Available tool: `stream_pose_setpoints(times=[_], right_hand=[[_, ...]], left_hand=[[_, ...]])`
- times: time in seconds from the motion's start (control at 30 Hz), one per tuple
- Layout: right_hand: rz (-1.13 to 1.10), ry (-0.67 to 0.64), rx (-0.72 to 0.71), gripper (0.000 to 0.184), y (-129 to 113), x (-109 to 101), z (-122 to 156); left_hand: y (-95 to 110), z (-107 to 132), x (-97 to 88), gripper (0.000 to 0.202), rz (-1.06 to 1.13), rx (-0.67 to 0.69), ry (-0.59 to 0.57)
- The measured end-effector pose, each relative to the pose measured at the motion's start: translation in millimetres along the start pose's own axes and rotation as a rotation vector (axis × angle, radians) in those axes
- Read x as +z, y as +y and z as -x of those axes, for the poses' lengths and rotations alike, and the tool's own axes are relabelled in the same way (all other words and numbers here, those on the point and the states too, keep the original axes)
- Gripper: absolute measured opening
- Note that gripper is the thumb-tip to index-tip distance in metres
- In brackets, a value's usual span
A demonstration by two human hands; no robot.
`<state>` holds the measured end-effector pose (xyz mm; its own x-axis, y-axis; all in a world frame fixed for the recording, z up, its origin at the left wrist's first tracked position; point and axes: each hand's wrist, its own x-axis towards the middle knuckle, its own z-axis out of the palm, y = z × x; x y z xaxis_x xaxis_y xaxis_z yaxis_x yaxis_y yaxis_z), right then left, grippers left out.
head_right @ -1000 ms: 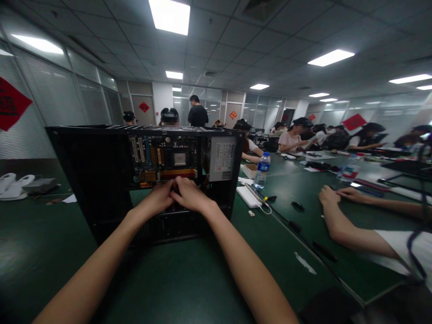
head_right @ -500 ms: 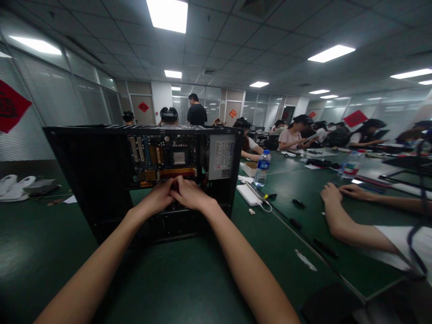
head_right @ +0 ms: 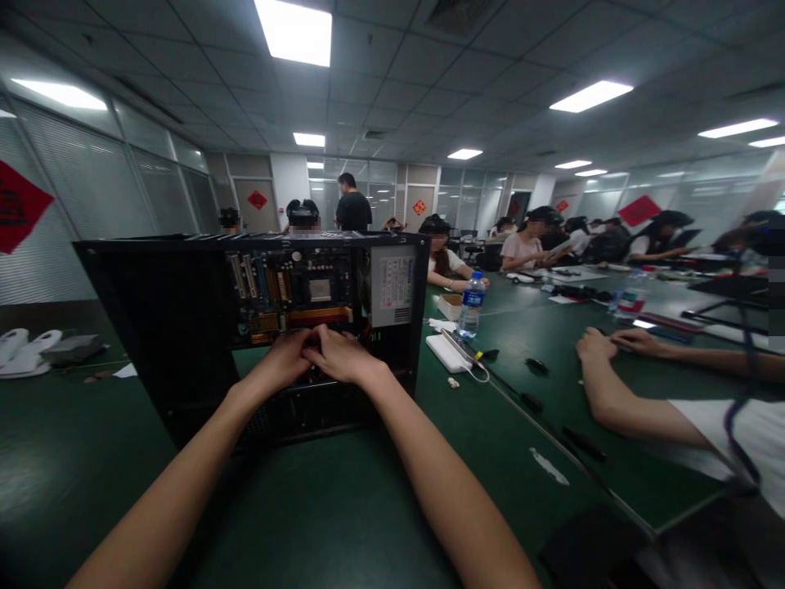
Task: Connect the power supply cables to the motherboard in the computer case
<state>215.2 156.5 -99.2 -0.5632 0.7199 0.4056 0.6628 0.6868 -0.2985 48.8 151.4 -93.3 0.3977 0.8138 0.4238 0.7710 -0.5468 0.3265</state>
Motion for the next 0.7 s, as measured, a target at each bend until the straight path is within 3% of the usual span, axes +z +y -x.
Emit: stream_pose_setpoints(times=[0.17, 0.3, 0.4, 0.47, 0.57, 0.7], right_hand=[[-0.024, 0.019, 0.034, 0.031, -1.7, -1.6, 0.0], [-0.052, 0.185, 0.021, 0.029, -1.1, -3.3, -1.7], [-0.139, 0.353, 0.011, 0.020, 2.4, -2.9, -4.7], [-0.154, 0.391, 0.045, 0.015, 5.7, -1.5, -6.9], [-0.194, 0.310, 0.121, 0.013, 10.3, 1.7, -9.1], [-0.348, -0.081, 0.153, 0.026, 12.6, 7.4, -11.2]], left_hand=[[9.4, 3.9, -6.7, 0.049, 0.014, 0.032, -0.004], [16.5, 9.2, -12.9, 0.030, -0.110, -0.061, 0.022], [13.3, 9.9, -19.4, 0.029, -0.076, -0.088, 0.145], [7.1, 9.4, -25.5, 0.034, -0.027, -0.102, 0.245], [-1.6, 9.6, -38.2, 0.036, -0.036, -0.133, 0.293], [-1.7, 11.8, -58.6, 0.042, -0.063, -0.152, 0.281]])
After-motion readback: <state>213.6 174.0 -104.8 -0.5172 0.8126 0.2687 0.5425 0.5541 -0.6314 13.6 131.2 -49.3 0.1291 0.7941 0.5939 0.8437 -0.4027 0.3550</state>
